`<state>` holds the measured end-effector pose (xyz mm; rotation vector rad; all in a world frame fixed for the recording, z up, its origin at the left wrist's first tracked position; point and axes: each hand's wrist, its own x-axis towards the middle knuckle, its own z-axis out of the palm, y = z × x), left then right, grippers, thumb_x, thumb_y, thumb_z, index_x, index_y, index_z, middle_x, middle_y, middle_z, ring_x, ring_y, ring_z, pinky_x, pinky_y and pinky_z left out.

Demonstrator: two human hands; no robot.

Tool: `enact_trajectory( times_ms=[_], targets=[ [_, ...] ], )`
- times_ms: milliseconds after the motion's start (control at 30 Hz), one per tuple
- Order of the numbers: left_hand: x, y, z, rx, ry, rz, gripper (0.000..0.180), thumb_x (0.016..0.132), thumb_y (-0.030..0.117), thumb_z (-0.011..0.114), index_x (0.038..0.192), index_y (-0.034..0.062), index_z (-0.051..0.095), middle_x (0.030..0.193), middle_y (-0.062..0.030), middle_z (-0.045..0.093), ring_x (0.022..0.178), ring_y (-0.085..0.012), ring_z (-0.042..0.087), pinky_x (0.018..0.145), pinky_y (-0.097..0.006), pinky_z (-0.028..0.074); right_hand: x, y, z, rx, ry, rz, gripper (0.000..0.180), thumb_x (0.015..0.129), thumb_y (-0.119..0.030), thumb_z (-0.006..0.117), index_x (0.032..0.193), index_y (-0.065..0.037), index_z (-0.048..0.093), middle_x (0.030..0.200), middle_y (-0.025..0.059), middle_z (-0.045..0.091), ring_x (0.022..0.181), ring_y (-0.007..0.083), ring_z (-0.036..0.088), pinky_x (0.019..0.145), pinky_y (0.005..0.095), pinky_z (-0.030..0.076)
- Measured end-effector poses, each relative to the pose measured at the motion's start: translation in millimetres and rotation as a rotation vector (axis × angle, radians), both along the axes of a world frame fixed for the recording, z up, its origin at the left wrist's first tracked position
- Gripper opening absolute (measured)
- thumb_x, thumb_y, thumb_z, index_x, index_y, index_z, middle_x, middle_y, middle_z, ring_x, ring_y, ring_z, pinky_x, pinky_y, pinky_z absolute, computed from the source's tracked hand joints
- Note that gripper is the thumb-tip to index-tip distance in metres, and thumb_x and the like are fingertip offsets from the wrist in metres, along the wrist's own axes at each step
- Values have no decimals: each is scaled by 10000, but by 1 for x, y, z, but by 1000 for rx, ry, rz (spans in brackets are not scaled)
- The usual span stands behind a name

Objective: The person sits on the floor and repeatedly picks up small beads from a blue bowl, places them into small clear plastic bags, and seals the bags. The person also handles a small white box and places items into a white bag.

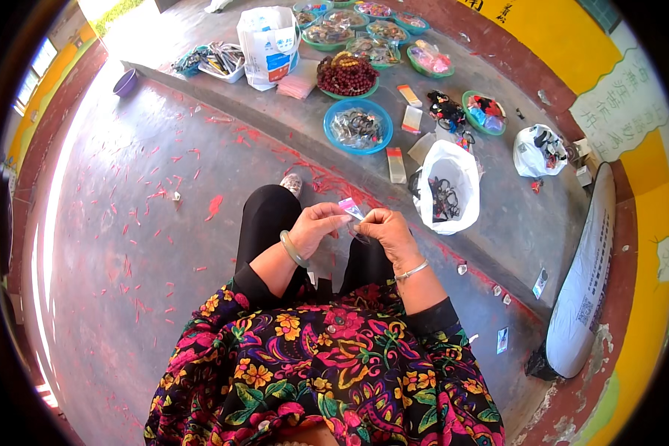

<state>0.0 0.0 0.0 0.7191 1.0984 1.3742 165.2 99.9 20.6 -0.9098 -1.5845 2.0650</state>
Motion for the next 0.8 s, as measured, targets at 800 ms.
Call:
enact_trajectory(
  times_ms=[800],
  targets=[
    [-1,1,-1,-218,171,-354,163,777,24,624,933,-23,623,872,-91,644,777,-143,618,521,-263,520,12,8,18,255,-263,494,98,664,-66,705,671,-16,621,626,-30,559,598,53,476,564,224,383]
  ],
)
